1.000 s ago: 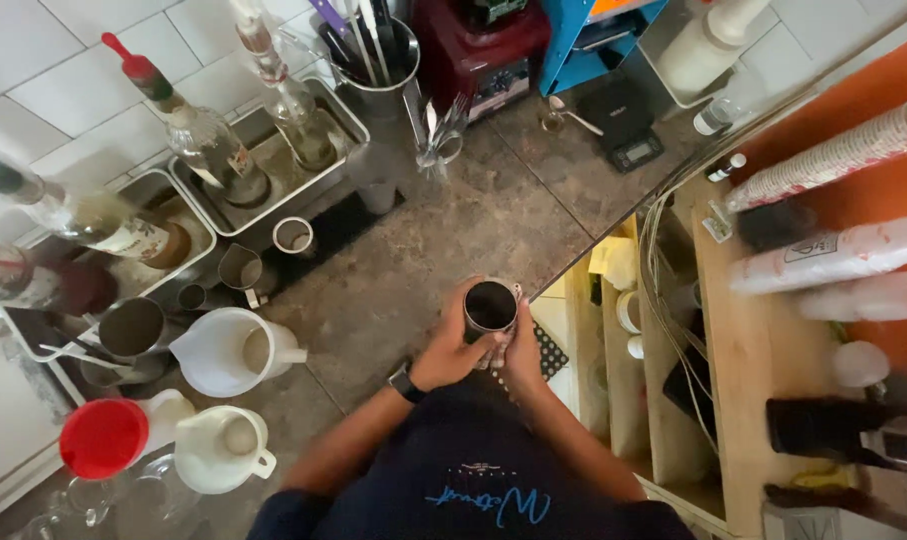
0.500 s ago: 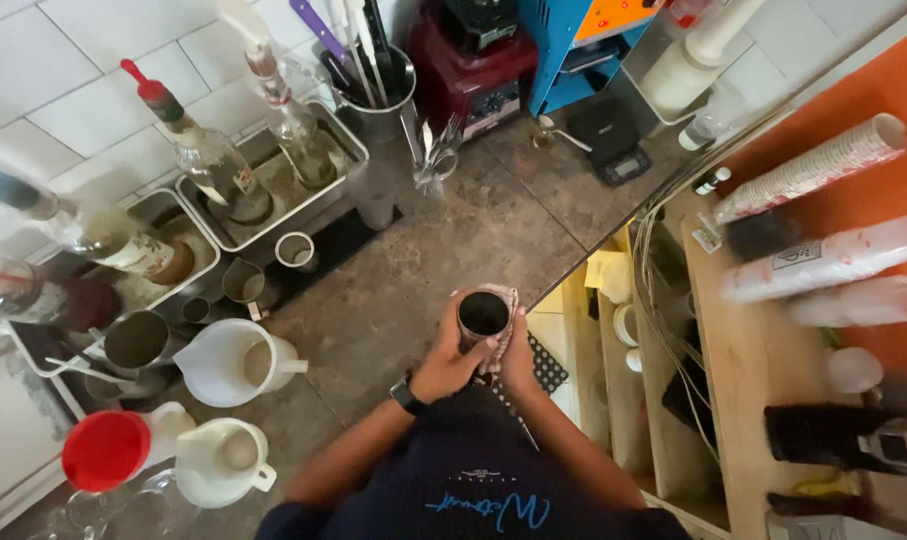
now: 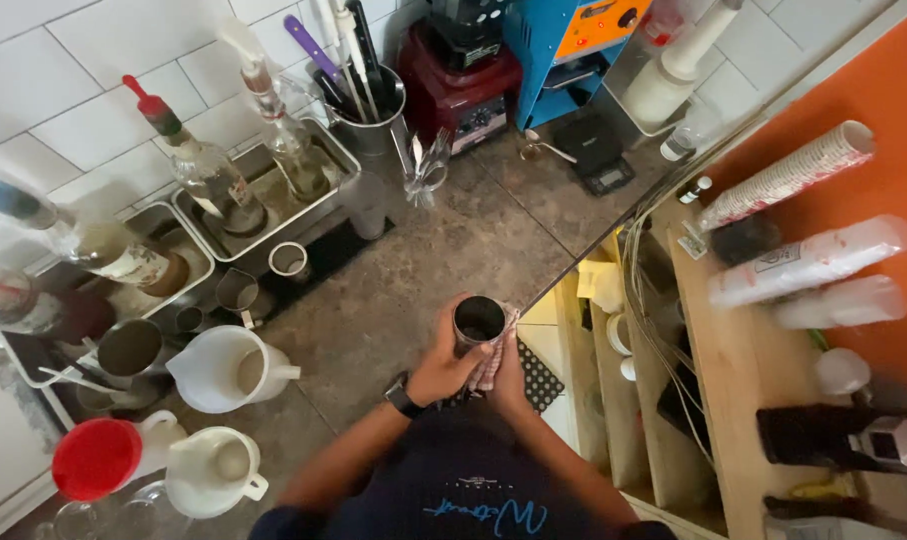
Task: Cleaning a metal shaker and wiping down the service counter at a coffee station.
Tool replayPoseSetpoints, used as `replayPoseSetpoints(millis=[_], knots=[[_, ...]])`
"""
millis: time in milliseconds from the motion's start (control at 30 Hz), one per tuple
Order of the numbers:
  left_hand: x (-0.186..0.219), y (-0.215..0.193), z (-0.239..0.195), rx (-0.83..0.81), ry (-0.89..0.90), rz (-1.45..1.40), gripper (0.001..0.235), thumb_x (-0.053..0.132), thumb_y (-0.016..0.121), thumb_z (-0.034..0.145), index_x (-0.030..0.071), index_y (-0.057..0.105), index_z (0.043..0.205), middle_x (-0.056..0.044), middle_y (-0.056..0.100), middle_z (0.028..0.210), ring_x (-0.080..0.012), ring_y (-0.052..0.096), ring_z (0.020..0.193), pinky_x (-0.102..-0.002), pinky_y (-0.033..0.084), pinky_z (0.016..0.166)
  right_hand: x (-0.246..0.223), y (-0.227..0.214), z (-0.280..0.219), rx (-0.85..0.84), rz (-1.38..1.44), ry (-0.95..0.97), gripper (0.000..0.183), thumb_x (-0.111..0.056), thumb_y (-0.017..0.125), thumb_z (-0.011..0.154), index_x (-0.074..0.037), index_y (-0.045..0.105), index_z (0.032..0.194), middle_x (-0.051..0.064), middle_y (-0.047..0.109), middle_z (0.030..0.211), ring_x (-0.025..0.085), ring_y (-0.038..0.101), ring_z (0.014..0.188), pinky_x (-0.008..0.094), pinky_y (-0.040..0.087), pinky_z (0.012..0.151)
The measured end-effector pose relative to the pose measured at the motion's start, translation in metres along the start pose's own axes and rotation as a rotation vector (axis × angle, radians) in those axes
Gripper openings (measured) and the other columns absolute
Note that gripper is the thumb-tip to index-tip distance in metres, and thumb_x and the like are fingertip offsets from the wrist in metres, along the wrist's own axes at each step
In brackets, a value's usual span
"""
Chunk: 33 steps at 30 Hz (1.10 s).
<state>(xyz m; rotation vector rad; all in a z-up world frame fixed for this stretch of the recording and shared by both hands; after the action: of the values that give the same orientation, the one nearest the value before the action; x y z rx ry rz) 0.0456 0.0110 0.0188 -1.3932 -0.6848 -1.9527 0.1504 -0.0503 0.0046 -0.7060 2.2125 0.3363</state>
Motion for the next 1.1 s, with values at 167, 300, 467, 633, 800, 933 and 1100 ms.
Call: replayPoseSetpoints(millis=[167, 300, 467, 633, 800, 933, 1100], knots=[[-0.007, 0.002, 0.0, 0.042, -0.007, 0.051, 0.086, 0.026, 0.068, 0.102, -0.003, 0.012, 0.161, -0.032, 0.033, 0.157, -0.0507, 0.034, 0.147, -0.066, 0.026, 0.119, 0.016, -0.011, 0.015, -0.228, -0.015, -0.24, 0.059, -0.064, 0.045, 0.099, -0.007, 0.051, 0.109, 0.025, 0.065, 0.079, 0.032, 0.066, 0.065, 0.039, 0.051, 0.056], [0.01, -0.006, 0.013, 0.127, -0.03, 0.035, 0.081, 0.023, 0.061, 0.107, -0.004, 0.006, 0.16, -0.037, 0.035, 0.154, -0.0566, 0.034, 0.144, -0.071, 0.025, 0.117, 0.017, -0.002, -0.024, -0.49, -0.128, -0.56, 0.078, -0.044, 0.051, 0.103, -0.02, 0.013, 0.166, 0.023, 0.025, 0.167, 0.04, 0.03, 0.15, 0.053, 0.026, 0.12], [-0.018, 0.012, 0.002, 0.051, 0.053, 0.034, 0.082, 0.029, 0.069, 0.1, -0.005, 0.02, 0.156, -0.031, 0.042, 0.148, -0.0481, 0.043, 0.142, -0.063, 0.03, 0.119, 0.035, -0.03, 0.023, -0.123, -0.327, -0.234, 0.06, -0.067, 0.031, 0.1, -0.014, 0.046, 0.123, 0.036, 0.061, 0.098, 0.048, 0.062, 0.102, 0.05, 0.046, 0.103], [-0.004, 0.02, -0.002, -0.009, 0.085, -0.002, 0.08, 0.013, 0.074, 0.097, -0.007, 0.024, 0.156, -0.031, 0.048, 0.145, -0.0499, 0.048, 0.138, -0.063, 0.033, 0.117, 0.059, -0.057, 0.071, -0.027, -0.017, -0.246, 0.069, -0.057, 0.043, 0.106, 0.001, 0.073, 0.082, 0.023, 0.067, 0.055, 0.028, 0.063, 0.043, 0.036, 0.052, 0.053], [-0.028, 0.012, -0.005, 0.105, 0.051, -0.005, 0.074, 0.019, 0.058, 0.108, -0.009, 0.01, 0.157, -0.037, 0.031, 0.154, -0.0512, 0.031, 0.146, -0.067, 0.02, 0.121, 0.007, -0.008, -0.013, -0.387, -0.143, -0.753, 0.068, -0.033, 0.04, 0.108, -0.002, 0.016, 0.163, 0.029, 0.022, 0.165, 0.044, 0.02, 0.153, 0.057, 0.013, 0.124], [-0.013, 0.001, 0.0, 0.131, 0.096, -0.073, 0.067, 0.015, 0.056, 0.109, -0.003, 0.016, 0.159, -0.029, 0.042, 0.151, -0.0417, 0.04, 0.144, -0.061, 0.027, 0.12, 0.025, -0.011, 0.019, -0.32, -0.136, -0.7, 0.062, -0.017, 0.042, 0.108, -0.005, 0.017, 0.163, 0.03, 0.027, 0.163, 0.041, 0.024, 0.152, 0.054, 0.017, 0.125], [0.001, -0.002, 0.003, 0.057, 0.092, -0.156, 0.067, 0.021, 0.061, 0.104, -0.001, 0.025, 0.156, -0.026, 0.047, 0.149, -0.0425, 0.047, 0.141, -0.062, 0.032, 0.118, 0.058, -0.031, 0.102, -0.273, 0.254, -0.067, 0.053, -0.054, 0.059, 0.096, -0.004, 0.074, 0.087, 0.016, 0.075, 0.069, 0.021, 0.069, 0.048, 0.027, 0.054, 0.041]])
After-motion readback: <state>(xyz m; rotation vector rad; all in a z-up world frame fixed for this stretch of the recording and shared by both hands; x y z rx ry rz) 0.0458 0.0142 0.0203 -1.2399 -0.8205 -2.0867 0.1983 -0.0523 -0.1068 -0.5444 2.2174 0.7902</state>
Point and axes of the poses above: each hand's wrist, its own z-axis towards the middle knuckle, its own y-axis out of the palm, x = y × z, the point moved 6 cm from there along z, towards the middle knuckle
